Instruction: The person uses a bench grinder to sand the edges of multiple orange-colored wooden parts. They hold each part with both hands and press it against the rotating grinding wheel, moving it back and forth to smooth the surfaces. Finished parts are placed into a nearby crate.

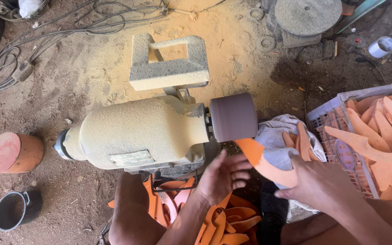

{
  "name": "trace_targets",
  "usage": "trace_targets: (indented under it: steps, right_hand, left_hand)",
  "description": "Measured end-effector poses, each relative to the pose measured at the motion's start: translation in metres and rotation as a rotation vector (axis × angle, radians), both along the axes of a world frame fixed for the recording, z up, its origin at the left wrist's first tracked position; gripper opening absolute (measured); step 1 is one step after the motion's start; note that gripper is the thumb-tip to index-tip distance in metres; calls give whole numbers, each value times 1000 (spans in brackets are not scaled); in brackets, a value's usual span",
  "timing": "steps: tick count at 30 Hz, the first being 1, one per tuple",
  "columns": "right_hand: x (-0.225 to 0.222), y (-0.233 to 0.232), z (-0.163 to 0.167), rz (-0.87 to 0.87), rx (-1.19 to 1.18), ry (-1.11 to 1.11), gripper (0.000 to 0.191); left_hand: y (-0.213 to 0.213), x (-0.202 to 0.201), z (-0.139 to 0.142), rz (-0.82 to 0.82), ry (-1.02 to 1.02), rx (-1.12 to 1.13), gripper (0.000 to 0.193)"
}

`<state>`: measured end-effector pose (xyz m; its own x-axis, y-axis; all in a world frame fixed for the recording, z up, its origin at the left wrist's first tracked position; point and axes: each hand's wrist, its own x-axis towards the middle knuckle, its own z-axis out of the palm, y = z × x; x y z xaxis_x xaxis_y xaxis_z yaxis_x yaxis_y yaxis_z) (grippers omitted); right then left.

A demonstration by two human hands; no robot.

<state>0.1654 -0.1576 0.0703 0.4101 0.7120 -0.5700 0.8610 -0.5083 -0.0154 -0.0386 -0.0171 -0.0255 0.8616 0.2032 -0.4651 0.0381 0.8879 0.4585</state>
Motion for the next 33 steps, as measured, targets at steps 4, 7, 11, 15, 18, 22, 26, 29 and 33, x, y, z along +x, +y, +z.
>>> trace_targets:
  steps: [4, 7, 11, 15, 18, 22, 26, 29, 33]
  right_hand:
    - [-14, 8, -20, -76, 273, 166, 68]
    - [-27, 22, -30, -149, 435, 276, 59]
    - [-34, 43, -33, -212, 558, 299, 61]
    - [-30, 61, -40, -169, 812, 247, 47]
    - [-26, 67, -48, -175, 794, 224, 47]
    - [-29, 61, -58, -224, 640, 190, 50]
    - [-36, 38, -63, -149, 821, 254, 59]
    - [-42, 24, -67, -187, 793, 281, 64]
    - [-50, 11, -71, -177, 643, 271, 66]
  left_hand:
    - [-22, 22, 13, 6, -44, 366, 46]
    - [-20, 26, 24, 71, -130, 444, 37]
    - [1, 31, 22, 125, -91, 486, 39]
    - [16, 42, 6, 155, -24, 605, 37]
    - [21, 47, -1, 164, 10, 640, 34]
    - [17, 46, -1, 101, -4, 615, 32]
    - [2, 37, -1, 115, -157, 596, 36]
    - [-9, 30, -5, 121, -234, 434, 36]
    - [-25, 15, -10, 78, -209, 469, 36]
